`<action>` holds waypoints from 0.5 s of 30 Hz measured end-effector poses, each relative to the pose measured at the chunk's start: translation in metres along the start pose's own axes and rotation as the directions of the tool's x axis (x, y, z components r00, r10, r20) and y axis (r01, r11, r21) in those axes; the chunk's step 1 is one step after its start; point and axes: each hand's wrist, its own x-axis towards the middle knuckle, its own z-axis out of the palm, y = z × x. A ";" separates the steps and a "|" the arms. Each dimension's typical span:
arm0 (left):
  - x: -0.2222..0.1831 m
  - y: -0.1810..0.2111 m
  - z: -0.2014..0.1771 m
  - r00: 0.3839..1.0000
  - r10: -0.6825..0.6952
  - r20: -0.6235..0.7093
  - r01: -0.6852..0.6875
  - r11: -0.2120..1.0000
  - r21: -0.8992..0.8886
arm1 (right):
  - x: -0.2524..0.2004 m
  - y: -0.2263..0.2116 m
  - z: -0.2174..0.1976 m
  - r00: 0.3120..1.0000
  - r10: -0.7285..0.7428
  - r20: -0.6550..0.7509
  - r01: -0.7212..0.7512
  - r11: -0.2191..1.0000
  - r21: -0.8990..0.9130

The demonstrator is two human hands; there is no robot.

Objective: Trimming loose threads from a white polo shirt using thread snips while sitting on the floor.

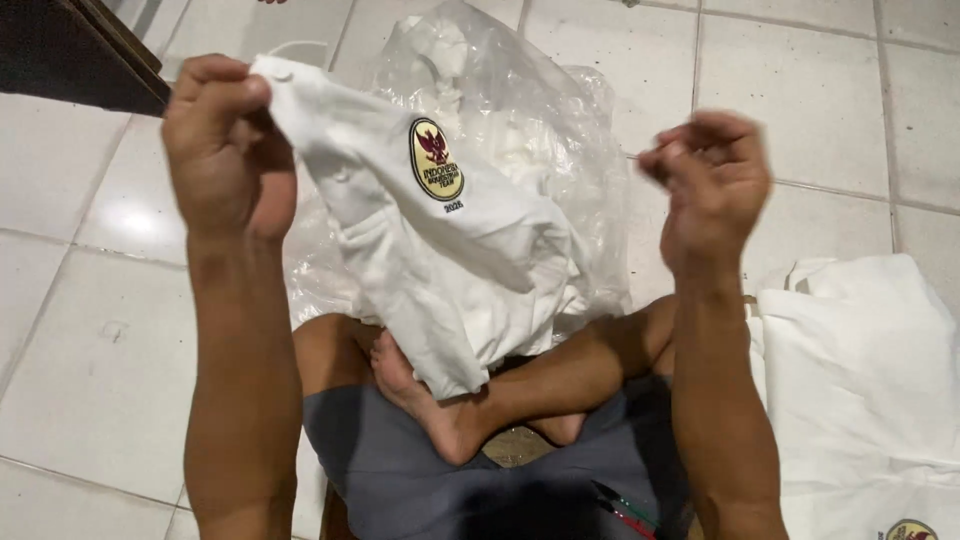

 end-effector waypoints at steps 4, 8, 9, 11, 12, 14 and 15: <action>0.007 -0.054 -0.030 0.960 -0.159 -0.230 0.218 0.941 0.258 | -0.075 0.076 0.011 0.776 0.629 0.034 -0.539 0.691 -0.482; -0.066 -0.117 -0.106 0.927 -0.137 -0.350 0.325 0.762 0.561 | -0.108 0.161 -0.031 0.878 0.473 -0.072 -0.340 0.511 -0.790; -0.091 -0.133 -0.123 0.892 -0.186 -0.413 0.422 0.673 0.608 | -0.108 0.155 -0.036 0.937 0.295 -0.185 -0.316 0.498 -0.808; -0.159 -0.144 -0.126 0.851 -0.296 -0.434 0.523 0.550 0.651 | -0.116 0.168 -0.040 0.865 0.479 -0.151 -0.436 0.565 -0.700; -0.191 -0.150 -0.126 0.799 -0.391 -0.458 0.597 0.419 0.684 | -0.117 0.174 -0.041 0.771 0.631 -0.078 -0.550 0.601 -0.580; -0.208 -0.145 -0.112 0.766 -0.442 -0.467 0.626 0.345 0.699 | -0.115 0.180 -0.043 0.806 0.592 -0.009 -0.493 0.662 -0.565; -0.221 -0.143 -0.105 0.732 -0.482 -0.481 0.649 0.280 0.707 | -0.114 0.182 -0.044 0.836 0.543 0.073 -0.422 0.723 -0.546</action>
